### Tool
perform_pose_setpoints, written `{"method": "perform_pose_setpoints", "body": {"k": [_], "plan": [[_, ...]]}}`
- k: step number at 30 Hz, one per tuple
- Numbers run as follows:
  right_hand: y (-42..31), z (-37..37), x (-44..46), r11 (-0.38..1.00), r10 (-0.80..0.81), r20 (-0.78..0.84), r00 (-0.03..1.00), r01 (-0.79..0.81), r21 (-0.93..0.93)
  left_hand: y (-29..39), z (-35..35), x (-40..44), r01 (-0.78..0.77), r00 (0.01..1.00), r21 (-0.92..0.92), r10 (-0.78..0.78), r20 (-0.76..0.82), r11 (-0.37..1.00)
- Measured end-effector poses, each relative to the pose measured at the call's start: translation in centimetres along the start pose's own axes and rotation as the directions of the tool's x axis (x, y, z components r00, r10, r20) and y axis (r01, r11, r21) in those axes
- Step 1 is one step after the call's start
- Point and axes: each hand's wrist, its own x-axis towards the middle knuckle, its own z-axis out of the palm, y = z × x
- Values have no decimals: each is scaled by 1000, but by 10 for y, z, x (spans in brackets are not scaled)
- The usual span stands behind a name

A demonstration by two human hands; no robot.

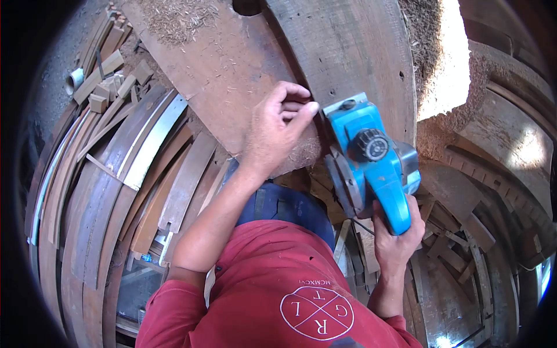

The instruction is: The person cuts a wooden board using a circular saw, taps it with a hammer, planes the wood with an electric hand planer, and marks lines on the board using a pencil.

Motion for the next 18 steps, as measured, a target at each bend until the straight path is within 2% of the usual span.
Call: {"method": "perform_pose_setpoints", "body": {"k": [1,3,7,9,12,18], "plan": [[4,-2,-1,1000,26,-19,999,-26,5,-1,3,2,-2,1000,-1,2,-5,1000],[9,-4,0,998,57,-43,997,-56,26,-3,8,6,20,997,153,-9,-71,988],[17,-8,13,999,-32,-38,999,32,4,-8,11,6,9,996,101,0,-86,995],[16,-8,22,998,-54,-31,998,55,18,-6,9,5,-8,995,149,21,-92,989],[8,-4,41,996,-86,-20,996,87,8,-4,6,5,46,998,94,-42,-48,994],[-14,7,70,990,-137,-33,990,138,39,-7,2,3,37,999,33,-36,-10,999]]}}
